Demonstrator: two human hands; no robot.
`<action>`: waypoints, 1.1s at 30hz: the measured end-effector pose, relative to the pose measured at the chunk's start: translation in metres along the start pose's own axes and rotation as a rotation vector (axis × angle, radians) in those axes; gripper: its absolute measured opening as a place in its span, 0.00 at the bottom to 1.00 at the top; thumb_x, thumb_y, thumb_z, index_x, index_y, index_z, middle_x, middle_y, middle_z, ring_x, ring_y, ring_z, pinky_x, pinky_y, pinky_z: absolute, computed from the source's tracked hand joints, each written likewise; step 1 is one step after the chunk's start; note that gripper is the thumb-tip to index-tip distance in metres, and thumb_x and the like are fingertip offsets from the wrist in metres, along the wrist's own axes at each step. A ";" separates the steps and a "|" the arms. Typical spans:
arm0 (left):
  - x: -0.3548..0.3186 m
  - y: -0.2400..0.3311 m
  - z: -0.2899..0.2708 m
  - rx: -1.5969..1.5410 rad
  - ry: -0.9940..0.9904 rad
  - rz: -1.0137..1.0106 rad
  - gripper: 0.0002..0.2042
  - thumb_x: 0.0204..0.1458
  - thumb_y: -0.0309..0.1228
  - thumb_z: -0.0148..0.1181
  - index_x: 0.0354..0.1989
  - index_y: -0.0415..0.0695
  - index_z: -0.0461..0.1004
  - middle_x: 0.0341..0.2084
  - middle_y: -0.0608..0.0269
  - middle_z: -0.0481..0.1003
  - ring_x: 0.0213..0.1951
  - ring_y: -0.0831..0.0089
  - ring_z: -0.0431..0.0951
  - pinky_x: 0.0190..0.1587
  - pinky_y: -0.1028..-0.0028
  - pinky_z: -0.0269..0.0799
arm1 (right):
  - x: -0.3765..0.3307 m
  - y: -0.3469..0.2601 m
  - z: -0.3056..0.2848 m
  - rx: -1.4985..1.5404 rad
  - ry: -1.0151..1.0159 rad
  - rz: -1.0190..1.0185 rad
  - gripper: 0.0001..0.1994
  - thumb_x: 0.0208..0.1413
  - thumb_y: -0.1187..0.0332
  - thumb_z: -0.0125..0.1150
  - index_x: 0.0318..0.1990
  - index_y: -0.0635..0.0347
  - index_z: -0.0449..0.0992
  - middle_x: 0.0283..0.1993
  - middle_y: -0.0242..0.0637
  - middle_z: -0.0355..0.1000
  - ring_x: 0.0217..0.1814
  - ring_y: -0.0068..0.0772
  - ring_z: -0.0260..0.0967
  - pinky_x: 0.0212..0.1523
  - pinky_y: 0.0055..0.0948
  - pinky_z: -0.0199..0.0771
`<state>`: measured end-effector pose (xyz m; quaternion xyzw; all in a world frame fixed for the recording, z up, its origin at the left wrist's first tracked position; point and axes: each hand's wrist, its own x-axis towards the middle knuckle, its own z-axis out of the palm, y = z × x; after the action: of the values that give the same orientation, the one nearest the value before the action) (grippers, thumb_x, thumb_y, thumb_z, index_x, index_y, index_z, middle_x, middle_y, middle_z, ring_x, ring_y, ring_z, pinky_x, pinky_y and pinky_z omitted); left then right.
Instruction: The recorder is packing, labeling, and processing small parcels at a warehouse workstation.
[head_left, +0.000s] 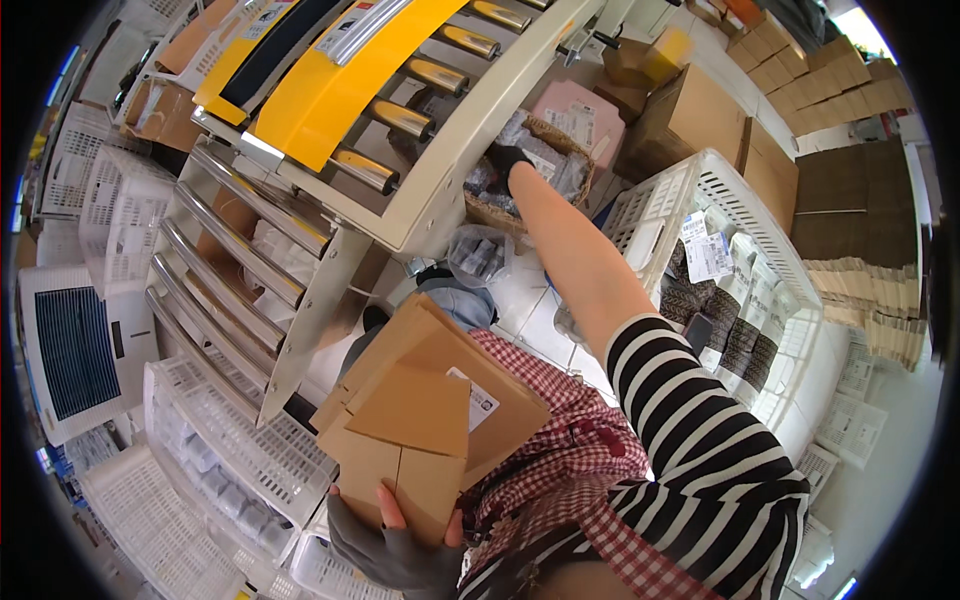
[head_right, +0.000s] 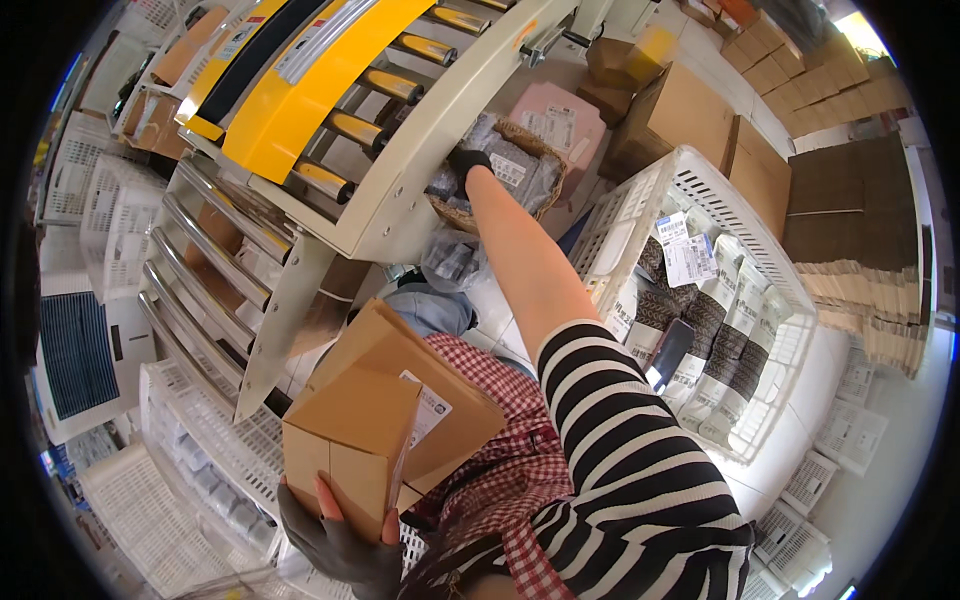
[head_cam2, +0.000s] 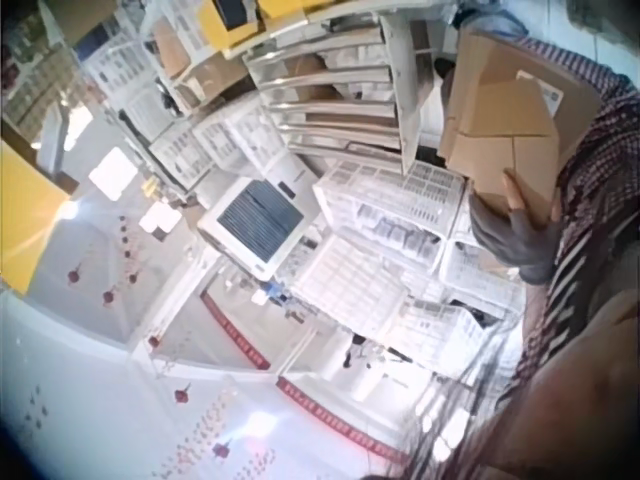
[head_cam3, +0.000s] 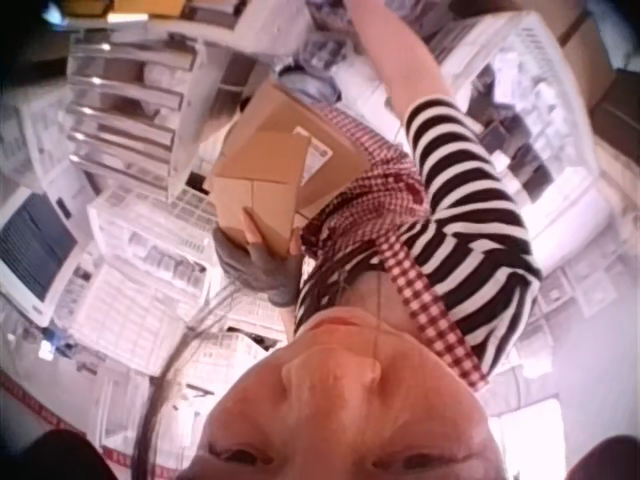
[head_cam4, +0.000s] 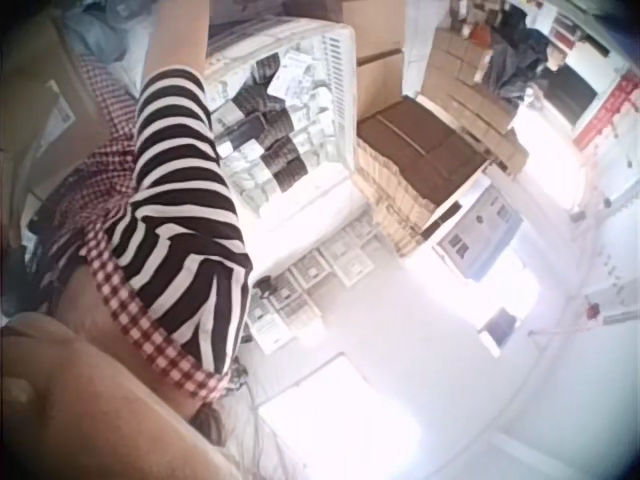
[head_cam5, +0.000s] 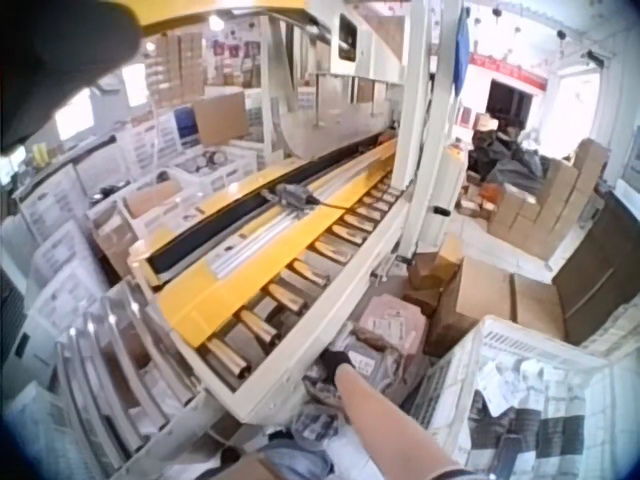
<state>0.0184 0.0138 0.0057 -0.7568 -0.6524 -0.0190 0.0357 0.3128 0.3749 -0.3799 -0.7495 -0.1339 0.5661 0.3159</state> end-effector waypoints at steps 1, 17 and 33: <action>0.005 0.002 -0.004 -0.011 0.029 -0.006 0.35 0.44 0.57 0.54 0.59 0.48 0.65 0.54 0.35 0.61 0.53 0.39 0.64 0.52 0.49 0.62 | 0.034 0.007 -0.004 0.006 0.010 -0.011 0.40 0.47 0.41 0.58 0.62 0.60 0.62 0.61 0.49 0.62 0.58 0.42 0.64 0.56 0.34 0.64; 0.012 -0.001 0.001 -0.054 0.102 0.005 0.33 0.49 0.63 0.46 0.54 0.50 0.71 0.52 0.36 0.64 0.50 0.41 0.67 0.49 0.48 0.64 | 0.023 0.005 -0.003 0.572 -0.157 -0.019 0.27 0.53 0.49 0.55 0.58 0.50 0.63 0.54 0.39 0.67 0.51 0.38 0.69 0.48 0.43 0.72; 0.007 -0.010 -0.014 -0.088 0.073 0.101 0.26 0.52 0.49 0.54 0.57 0.49 0.67 0.53 0.43 0.64 0.51 0.49 0.66 0.52 0.54 0.63 | -0.103 0.053 -0.060 0.796 -0.051 -0.102 0.21 0.46 0.58 0.61 0.47 0.56 0.68 0.43 0.40 0.70 0.44 0.41 0.70 0.40 0.45 0.73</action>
<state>0.0101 0.0211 0.0204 -0.7883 -0.6103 -0.0735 0.0269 0.3271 0.2575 -0.3245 -0.5465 0.0510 0.5758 0.6060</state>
